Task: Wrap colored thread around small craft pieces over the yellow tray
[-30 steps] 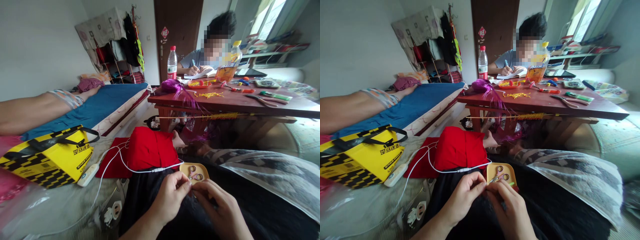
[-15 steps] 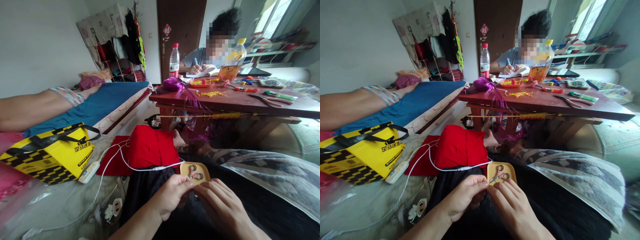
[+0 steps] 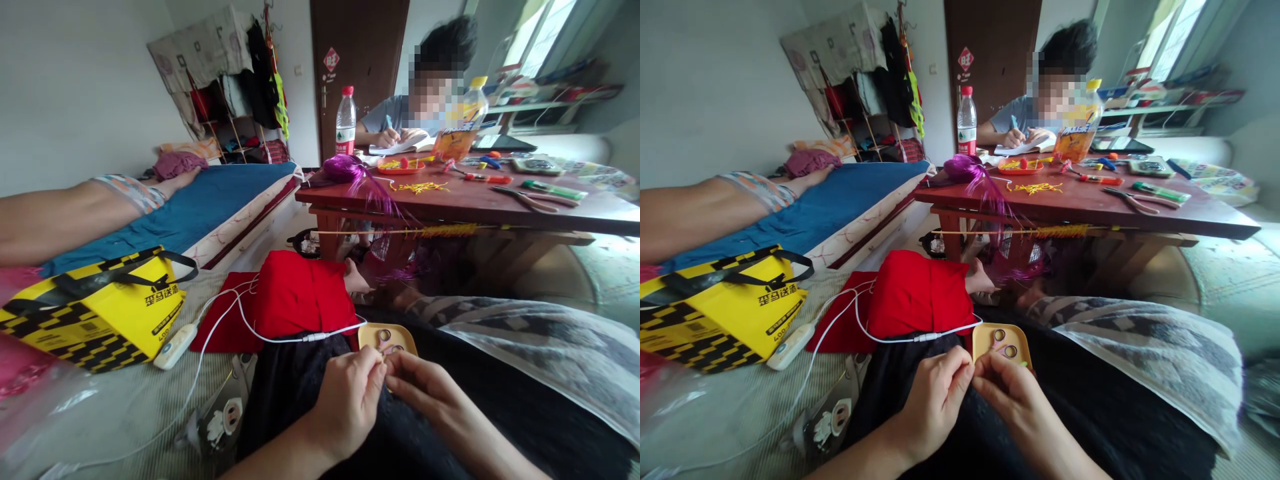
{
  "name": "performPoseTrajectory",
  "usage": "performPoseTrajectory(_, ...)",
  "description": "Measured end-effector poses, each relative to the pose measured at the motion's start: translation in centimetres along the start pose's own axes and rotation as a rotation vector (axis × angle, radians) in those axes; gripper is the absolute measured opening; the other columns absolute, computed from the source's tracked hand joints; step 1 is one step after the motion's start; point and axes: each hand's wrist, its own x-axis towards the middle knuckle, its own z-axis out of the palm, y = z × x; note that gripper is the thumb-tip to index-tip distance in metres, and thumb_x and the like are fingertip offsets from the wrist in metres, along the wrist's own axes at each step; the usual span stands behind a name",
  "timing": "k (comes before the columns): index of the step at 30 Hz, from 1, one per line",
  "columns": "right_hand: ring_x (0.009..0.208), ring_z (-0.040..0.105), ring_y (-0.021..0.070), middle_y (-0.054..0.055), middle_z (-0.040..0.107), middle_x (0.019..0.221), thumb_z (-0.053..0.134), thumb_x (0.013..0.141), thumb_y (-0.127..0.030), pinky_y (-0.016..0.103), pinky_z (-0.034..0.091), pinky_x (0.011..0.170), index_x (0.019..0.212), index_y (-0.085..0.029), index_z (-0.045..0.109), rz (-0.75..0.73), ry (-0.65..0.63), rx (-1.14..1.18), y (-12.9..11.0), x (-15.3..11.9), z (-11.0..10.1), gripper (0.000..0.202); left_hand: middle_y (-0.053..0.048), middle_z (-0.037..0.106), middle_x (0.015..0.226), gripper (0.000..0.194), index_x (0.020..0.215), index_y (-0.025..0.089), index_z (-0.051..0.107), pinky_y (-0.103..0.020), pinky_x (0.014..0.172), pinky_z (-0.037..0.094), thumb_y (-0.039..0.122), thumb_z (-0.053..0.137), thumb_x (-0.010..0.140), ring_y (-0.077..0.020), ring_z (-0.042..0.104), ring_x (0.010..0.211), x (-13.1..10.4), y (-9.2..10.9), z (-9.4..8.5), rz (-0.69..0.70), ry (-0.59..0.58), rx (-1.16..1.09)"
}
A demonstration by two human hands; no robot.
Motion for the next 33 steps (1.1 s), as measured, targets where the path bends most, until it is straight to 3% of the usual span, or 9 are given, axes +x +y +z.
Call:
performPoseTrajectory(4, 0.067, 0.053, 0.0156, 0.000, 0.056, 0.066, 0.061, 0.072, -0.042, 0.027, 0.044, 0.065, 0.068, -0.018, 0.055, 0.073, 0.033, 0.181, 0.2, 0.1, 0.2, 0.025, 0.004, 0.040, 0.055, 0.024, 0.068, 0.020, 0.043, -0.022, 0.050, 0.026, 0.029, 0.036, 0.090, -0.0098, 0.039, 0.049, -0.1, -0.4, 0.2, -0.036, 0.011, -0.065)
performPoseTrajectory(11, 0.067, 0.049, 0.0152, 0.001, 0.055, 0.068, 0.057, 0.077, -0.041, 0.028, 0.041, 0.066, 0.071, -0.017, 0.054, -0.024, 0.100, 0.019, 0.9, 0.3, 0.8, 0.025, 0.006, 0.033, 0.054, 0.027, 0.065, 0.019, 0.044, -0.022, 0.048, 0.024, 0.031, 0.039, 0.088, -0.0093, 0.031, 0.049, 0.1, -0.5, 0.0, -0.099, 0.051, -0.162)
performPoseTrajectory(17, 0.071, 0.049, 0.0155, 0.001, 0.054, 0.073, 0.053, 0.080, -0.040, 0.027, 0.041, 0.066, 0.077, -0.018, 0.053, -0.043, 0.077, 0.026, 1.3, 0.1, 0.9, 0.023, 0.003, 0.045, 0.057, 0.027, 0.064, 0.018, 0.046, -0.021, 0.053, 0.030, 0.029, 0.040, 0.088, -0.0101, 0.040, 0.054, 0.7, -0.5, 0.3, -0.088, 0.085, -0.126)
performPoseTrajectory(23, 0.071, 0.050, 0.0153, 0.001, 0.054, 0.072, 0.054, 0.081, -0.037, 0.027, 0.043, 0.067, 0.077, -0.018, 0.053, -0.051, 0.098, 0.030, 1.7, -0.1, 0.9, 0.020, 0.004, 0.042, 0.055, 0.025, 0.062, 0.018, 0.046, -0.021, 0.053, 0.029, 0.027, 0.042, 0.086, -0.0097, 0.040, 0.052, 0.9, -0.6, 0.7, -0.100, 0.087, -0.121)
performPoseTrajectory(29, 0.068, 0.055, 0.0151, 0.002, 0.059, 0.071, 0.055, 0.080, -0.037, 0.027, 0.045, 0.067, 0.074, -0.018, 0.055, -0.078, 0.086, 0.053, 1.5, -0.1, 0.7, 0.020, 0.005, 0.038, 0.056, 0.026, 0.067, 0.018, 0.045, -0.021, 0.051, 0.027, 0.036, 0.042, 0.085, -0.0093, 0.034, 0.052, 1.1, -0.7, -0.3, -0.212, -0.066, -0.367)
performPoseTrajectory(33, 0.066, 0.058, 0.0163, 0.002, 0.062, 0.069, 0.055, 0.080, -0.036, 0.027, 0.047, 0.064, 0.074, -0.018, 0.056, -0.108, 0.121, -0.017, 1.6, -0.2, 0.8, 0.019, 0.006, 0.035, 0.057, 0.027, 0.068, 0.017, 0.046, -0.022, 0.050, 0.024, 0.038, 0.042, 0.085, -0.0093, 0.030, 0.054, 0.7, -0.8, -0.7, -0.246, -0.135, -0.378)
